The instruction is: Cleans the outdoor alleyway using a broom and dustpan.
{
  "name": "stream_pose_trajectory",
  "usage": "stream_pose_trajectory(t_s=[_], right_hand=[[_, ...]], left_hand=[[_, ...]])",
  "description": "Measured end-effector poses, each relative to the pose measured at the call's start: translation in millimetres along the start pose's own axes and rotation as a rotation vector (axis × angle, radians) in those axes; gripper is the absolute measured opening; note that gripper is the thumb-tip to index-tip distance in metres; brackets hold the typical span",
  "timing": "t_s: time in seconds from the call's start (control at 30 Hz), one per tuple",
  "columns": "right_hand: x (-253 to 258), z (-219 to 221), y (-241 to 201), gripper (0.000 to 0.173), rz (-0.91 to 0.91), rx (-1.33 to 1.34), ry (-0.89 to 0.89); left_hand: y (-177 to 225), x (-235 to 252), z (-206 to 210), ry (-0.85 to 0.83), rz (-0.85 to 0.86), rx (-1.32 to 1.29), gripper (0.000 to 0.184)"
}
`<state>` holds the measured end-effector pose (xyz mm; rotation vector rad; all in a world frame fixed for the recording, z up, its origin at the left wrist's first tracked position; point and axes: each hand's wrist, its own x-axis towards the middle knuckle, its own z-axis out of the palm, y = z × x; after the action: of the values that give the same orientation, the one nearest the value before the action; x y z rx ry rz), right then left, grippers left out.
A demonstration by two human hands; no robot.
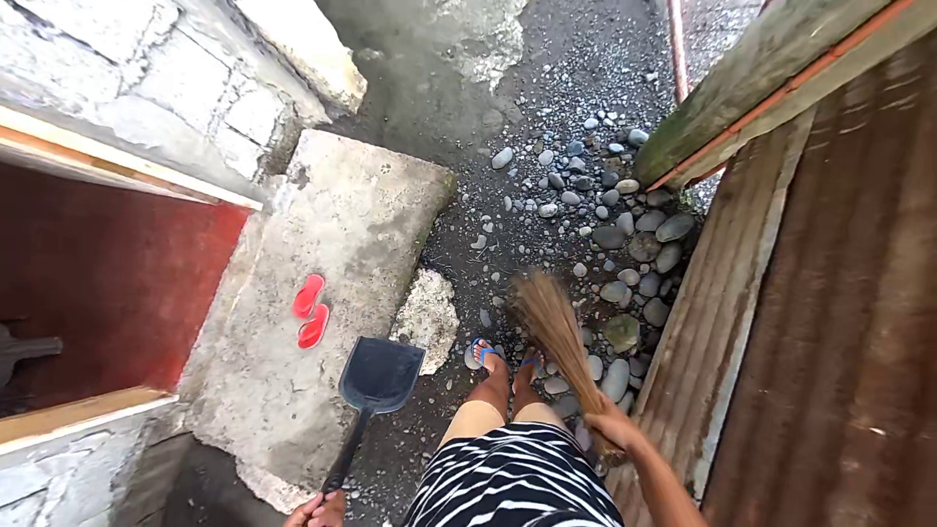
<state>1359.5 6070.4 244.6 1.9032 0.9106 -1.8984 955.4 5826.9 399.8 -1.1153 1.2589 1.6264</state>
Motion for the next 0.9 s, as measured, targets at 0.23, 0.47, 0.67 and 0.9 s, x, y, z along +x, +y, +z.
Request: stream_pose_trajectory(t_s=[0.23,0.47,0.67,0.9], right_hand=[[47.8,-73.1,-42.7,0.090,-0.015,0.103,0.246],[135.6,19.1,-108.2,0.093,0.099,-0.370,-0.020],[51.3,3.8,-119.1,0.092,0.015,-0.482,-0.068],[-4.6,-59.3,-227.3,0.101,-0.014,-1.041,0.143]], left_hand=[[20.1,8.8,4.2,-0.014,-0.007,-0.054,0.030],[37.0,2.4,7.7,-0.055,-0.054,-0.090,0.033],[33.7,7.2,13.3,-0.031,-0.010,-0.049,0.031],[19.1,13.7,23.3,0.030,-0.002,-0.102,0.031]])
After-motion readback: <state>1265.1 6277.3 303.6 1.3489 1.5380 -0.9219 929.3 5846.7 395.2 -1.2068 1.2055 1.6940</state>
